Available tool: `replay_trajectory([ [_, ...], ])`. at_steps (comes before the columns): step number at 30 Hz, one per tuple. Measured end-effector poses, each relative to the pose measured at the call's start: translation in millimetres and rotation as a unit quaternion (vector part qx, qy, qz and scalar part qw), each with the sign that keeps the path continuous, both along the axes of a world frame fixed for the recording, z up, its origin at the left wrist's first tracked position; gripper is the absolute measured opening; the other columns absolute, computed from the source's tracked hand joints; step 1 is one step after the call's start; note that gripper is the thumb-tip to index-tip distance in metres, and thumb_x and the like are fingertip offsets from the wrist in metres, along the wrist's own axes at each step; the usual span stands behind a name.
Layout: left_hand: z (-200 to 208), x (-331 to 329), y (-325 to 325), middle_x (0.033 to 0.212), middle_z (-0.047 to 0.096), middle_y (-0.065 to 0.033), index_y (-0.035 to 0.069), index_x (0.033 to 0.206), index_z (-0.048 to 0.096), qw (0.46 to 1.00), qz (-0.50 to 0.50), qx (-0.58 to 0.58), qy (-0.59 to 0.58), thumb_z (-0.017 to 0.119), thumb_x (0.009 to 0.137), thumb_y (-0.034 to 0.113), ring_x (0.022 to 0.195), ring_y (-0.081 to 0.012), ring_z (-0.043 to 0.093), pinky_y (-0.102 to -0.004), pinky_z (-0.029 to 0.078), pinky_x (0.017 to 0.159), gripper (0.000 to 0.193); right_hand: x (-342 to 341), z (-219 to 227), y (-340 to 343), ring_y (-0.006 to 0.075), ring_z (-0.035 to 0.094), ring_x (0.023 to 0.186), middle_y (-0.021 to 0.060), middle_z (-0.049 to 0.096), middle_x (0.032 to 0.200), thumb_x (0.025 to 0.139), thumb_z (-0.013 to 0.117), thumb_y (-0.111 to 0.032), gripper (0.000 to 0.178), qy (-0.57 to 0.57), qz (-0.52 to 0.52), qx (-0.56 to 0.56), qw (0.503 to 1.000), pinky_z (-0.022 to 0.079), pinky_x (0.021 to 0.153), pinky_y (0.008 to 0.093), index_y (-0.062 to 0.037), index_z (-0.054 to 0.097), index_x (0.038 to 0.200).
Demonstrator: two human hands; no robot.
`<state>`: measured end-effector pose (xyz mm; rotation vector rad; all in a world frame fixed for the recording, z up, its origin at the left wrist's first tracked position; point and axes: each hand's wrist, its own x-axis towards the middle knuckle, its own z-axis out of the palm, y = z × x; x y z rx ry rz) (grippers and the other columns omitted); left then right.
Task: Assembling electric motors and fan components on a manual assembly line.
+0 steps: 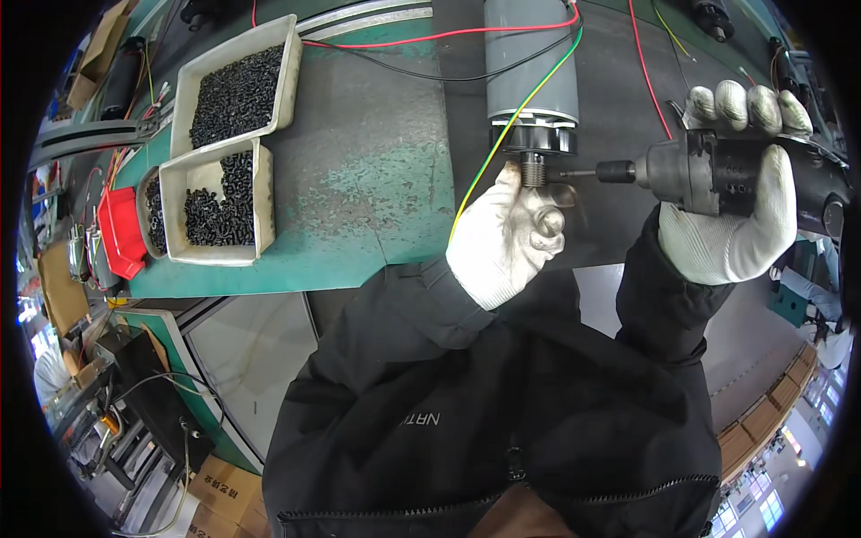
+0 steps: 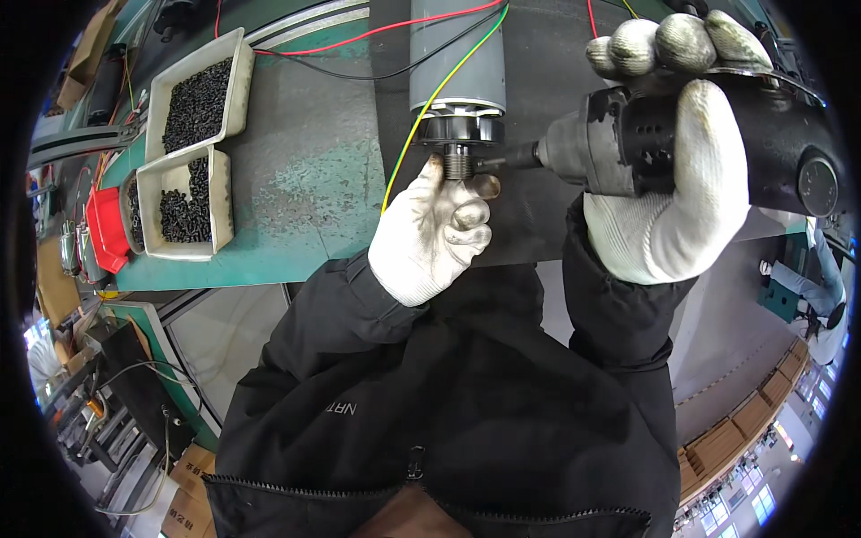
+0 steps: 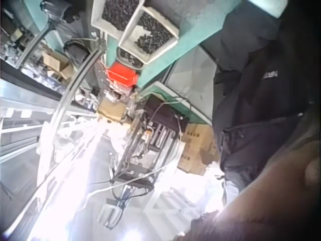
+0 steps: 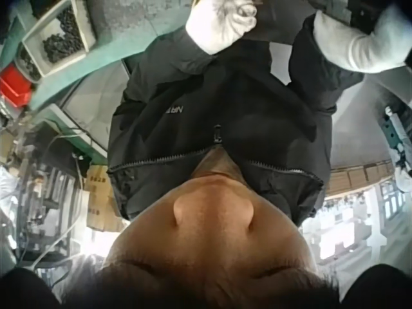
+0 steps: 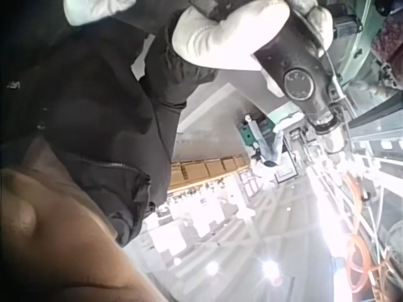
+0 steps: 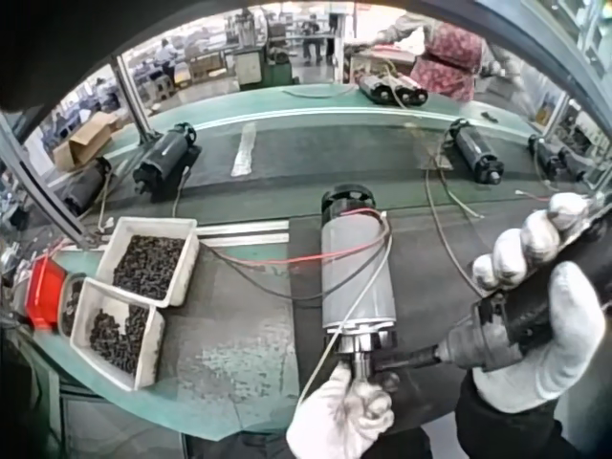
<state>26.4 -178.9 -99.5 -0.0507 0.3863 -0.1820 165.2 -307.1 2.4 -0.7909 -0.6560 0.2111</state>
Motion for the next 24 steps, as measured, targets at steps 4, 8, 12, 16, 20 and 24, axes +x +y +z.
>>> replay_trajectory([
  [4,-5,-1,2,0.097,0.055,-0.0086,0.001,0.120,0.050,1.000,0.005,0.030,-0.007,0.042,0.103,0.042,0.065,-0.0073,0.044,-0.0206,0.039,0.056,0.045,-14,-12,23,0.0214,0.045,0.100,0.0041,0.049,0.108,0.088,0.057,-0.010,0.038,-0.013,-0.027,0.009,0.999,0.038,0.095,0.0430,-0.0082,0.046,0.124],
  [8,-12,-3,0,0.096,0.056,-0.0084,0.001,0.120,0.050,0.999,0.008,0.052,-0.011,0.040,0.104,0.042,0.063,-0.0078,0.044,-0.0208,0.039,0.055,0.045,-20,-22,37,0.0212,0.047,0.095,0.0034,0.053,0.105,0.090,0.058,-0.007,0.038,-0.107,-0.075,-0.039,0.991,0.041,0.089,0.0412,-0.0081,0.048,0.126],
  [12,-9,-1,-1,0.093,0.058,-0.0077,0.003,0.118,0.052,0.996,0.005,0.092,-0.008,0.041,0.104,0.041,0.059,-0.0089,0.046,-0.0223,0.039,0.052,0.042,-23,-21,38,0.0213,0.048,0.093,0.0041,0.053,0.107,0.090,0.058,-0.004,0.039,-0.115,-0.071,-0.035,0.990,0.042,0.086,0.0397,-0.0081,0.048,0.127],
  [16,-6,1,-1,0.091,0.058,-0.0076,0.005,0.115,0.053,0.992,0.006,0.127,0.021,0.043,0.103,0.041,0.059,-0.0097,0.048,-0.0231,0.038,0.051,0.039,-25,-23,43,0.0202,0.049,0.090,0.0042,0.056,0.105,0.090,0.057,-0.002,0.035,-0.095,-0.099,-0.048,0.989,0.041,0.083,0.0387,-0.0091,0.051,0.124],
  [20,-7,0,1,0.091,0.058,-0.0081,0.005,0.114,0.052,0.991,0.008,0.130,-0.008,0.043,0.103,0.041,0.061,-0.0102,0.049,-0.0232,0.038,0.051,0.038,-23,-25,46,0.0189,0.051,0.086,0.0042,0.058,0.100,0.089,0.057,-0.001,0.031,-0.092,-0.036,-0.016,0.995,0.040,0.083,0.0384,-0.0106,0.055,0.118],
  [24,-9,-4,5,0.091,0.058,-0.0080,0.006,0.113,0.052,0.993,0.017,0.114,-0.003,0.045,0.103,0.041,0.062,-0.0103,0.048,-0.0221,0.037,0.050,0.037,-24,-24,51,0.0198,0.053,0.087,0.0063,0.058,0.098,0.088,0.058,-0.002,0.031,-0.072,-0.038,-0.023,0.996,0.043,0.085,0.0415,-0.0085,0.055,0.118],
])
